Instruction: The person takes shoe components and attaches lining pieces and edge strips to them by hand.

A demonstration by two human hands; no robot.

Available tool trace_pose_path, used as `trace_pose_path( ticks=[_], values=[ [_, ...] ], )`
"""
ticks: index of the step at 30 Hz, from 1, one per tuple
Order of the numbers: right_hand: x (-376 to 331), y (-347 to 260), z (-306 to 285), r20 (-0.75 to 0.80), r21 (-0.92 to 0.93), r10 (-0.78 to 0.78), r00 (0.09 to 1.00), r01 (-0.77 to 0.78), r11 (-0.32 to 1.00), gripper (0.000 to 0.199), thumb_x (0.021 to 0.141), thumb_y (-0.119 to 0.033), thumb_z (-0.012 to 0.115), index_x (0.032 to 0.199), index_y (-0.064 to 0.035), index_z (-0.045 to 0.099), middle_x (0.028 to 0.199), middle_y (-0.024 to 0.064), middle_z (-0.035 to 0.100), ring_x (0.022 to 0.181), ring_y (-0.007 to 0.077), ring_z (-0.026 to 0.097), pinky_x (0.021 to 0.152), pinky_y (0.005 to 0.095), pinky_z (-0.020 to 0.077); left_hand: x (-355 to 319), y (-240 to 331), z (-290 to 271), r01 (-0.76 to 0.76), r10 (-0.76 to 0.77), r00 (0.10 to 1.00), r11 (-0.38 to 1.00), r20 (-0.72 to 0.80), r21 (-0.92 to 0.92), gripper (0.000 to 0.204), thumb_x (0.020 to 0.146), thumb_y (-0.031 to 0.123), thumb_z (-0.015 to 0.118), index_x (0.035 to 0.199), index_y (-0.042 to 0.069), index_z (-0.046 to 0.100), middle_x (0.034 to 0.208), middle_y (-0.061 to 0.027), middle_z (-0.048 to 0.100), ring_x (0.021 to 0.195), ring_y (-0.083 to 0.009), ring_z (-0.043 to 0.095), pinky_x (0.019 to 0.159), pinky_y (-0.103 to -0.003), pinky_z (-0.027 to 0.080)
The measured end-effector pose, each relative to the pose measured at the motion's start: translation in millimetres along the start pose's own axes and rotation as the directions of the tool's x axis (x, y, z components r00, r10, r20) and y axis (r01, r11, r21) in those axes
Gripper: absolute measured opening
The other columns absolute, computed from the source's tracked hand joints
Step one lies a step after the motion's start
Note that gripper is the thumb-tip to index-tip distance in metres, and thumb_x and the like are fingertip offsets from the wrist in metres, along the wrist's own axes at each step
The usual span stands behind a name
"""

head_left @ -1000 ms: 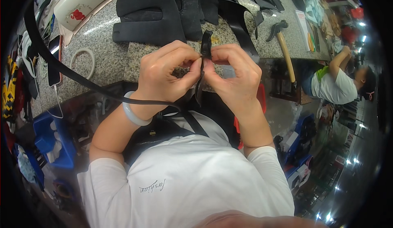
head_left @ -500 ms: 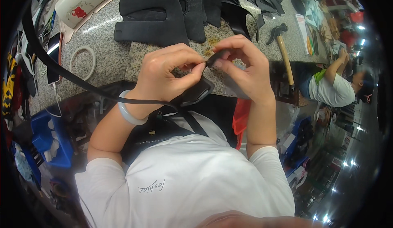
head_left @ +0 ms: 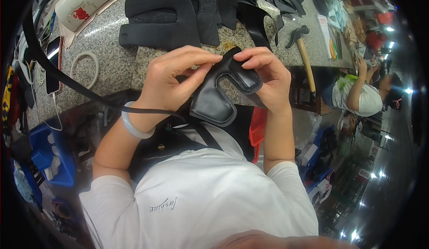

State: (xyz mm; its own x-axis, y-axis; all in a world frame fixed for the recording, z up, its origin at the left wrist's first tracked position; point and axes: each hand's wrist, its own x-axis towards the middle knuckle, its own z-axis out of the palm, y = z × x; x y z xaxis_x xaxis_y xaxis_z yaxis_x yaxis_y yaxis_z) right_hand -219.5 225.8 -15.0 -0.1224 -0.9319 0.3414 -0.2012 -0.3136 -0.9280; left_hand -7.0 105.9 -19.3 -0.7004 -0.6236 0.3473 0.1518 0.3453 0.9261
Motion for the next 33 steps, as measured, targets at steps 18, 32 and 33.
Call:
trace_pose_path(
  ticks=[18,32,33],
  values=[
    [-3,-8,12,-0.038,0.022,0.015,0.999,-0.014,1.000,0.028,0.082,0.011,0.074,0.107,0.0049,0.063,0.118,0.0192,0.067,0.114,0.0244,0.067,0.099,0.0356,0.0555,-7,-1,-6,0.346,-0.307,0.938,0.874,0.164,-0.342,0.026,0.095,-0.006,0.063,0.120,-0.006,0.070,0.106,-0.0080,0.072,0.099,-0.0105,0.067,0.083,-0.022,0.053],
    [-6,-23,18,-0.026,-0.187,-0.003,1.000,-0.002,0.982,0.023,0.081,0.004,0.076,0.104,0.0030,0.070,0.110,0.0154,0.072,0.085,0.0118,0.069,0.067,0.0235,0.0534,-4,1,-4,0.222,-0.205,0.975,0.852,0.087,-0.475,0.023,0.089,-0.003,0.074,0.112,-0.002,0.074,0.114,-0.0104,0.067,0.095,-0.0119,0.067,0.080,-0.023,0.057],
    [-5,-25,17,0.008,-0.154,-0.010,1.000,0.011,0.988,0.021,0.086,-0.001,0.074,0.106,0.0031,0.072,0.110,0.0152,0.072,0.080,0.0099,0.068,0.063,0.0218,0.0508,-4,1,-4,0.223,-0.204,0.975,0.853,0.092,-0.472,0.023,0.089,-0.003,0.074,0.112,-0.002,0.074,0.114,-0.0104,0.067,0.095,-0.0119,0.067,0.080,-0.023,0.057]
  ],
)
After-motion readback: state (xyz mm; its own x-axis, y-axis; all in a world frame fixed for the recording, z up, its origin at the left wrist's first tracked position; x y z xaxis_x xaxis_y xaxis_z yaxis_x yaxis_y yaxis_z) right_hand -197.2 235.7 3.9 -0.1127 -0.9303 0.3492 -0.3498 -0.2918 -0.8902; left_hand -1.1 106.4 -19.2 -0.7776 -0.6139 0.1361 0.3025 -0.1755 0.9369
